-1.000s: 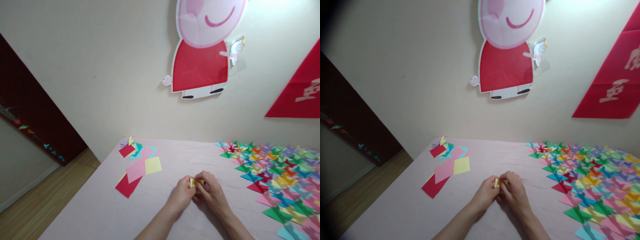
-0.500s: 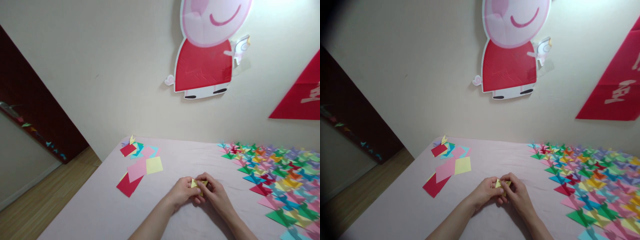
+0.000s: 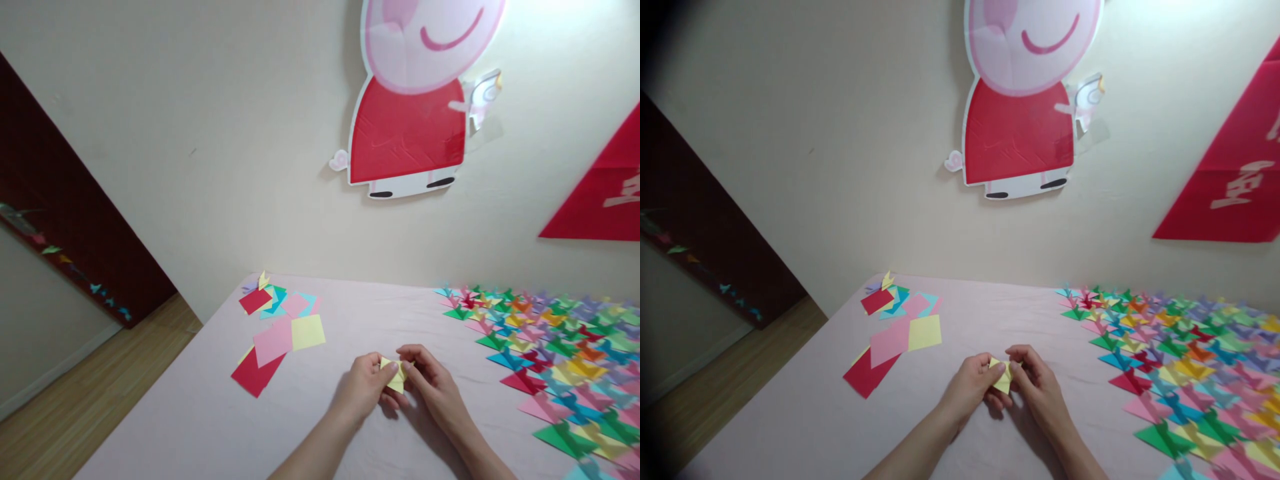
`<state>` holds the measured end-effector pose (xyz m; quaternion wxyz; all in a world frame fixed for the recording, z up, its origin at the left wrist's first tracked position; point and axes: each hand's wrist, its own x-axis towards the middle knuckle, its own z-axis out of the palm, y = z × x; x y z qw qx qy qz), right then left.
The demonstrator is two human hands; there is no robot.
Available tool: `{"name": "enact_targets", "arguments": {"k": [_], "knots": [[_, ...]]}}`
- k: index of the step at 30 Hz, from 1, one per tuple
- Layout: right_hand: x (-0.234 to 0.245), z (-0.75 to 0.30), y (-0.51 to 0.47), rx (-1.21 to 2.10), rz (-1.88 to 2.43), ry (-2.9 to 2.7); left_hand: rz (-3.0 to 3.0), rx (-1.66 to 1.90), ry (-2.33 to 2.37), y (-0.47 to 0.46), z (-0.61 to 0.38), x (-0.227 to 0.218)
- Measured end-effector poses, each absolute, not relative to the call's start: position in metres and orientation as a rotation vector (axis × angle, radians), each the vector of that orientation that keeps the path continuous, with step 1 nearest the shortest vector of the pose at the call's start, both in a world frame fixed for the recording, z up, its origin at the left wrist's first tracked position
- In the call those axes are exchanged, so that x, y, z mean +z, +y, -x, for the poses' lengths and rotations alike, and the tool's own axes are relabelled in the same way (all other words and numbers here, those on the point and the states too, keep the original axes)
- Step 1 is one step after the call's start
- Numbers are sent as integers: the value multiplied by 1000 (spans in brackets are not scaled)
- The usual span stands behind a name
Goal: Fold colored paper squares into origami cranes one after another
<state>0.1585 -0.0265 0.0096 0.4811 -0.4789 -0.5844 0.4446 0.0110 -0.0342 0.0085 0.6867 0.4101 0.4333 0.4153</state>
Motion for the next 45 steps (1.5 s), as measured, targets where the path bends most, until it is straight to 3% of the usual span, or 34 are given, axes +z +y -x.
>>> {"name": "enact_targets", "arguments": {"k": [9,18,26,33,38,42,45], "knots": [[16,-158,-29,990,1233,-1480,-952,1005,1169,-40,-22,3],[11,-163,-25,1170,1190,-1263,-955,1013,1109,-39,-21,6],[9,-160,-23,1088,1220,-1366,-958,1089,1094,-39,-24,-3],[-3,-157,-20,684,1284,-1709,-1216,896,1355,-42,-17,10],[-11,-157,-18,419,1426,-1841,-2094,691,1875,-63,-8,23],[-11,-153,-22,253,1523,-1960,-2468,328,1811,-76,-18,6],[-10,-152,-25,133,1564,-1999,-2543,261,1886,-78,-26,-12]]}}
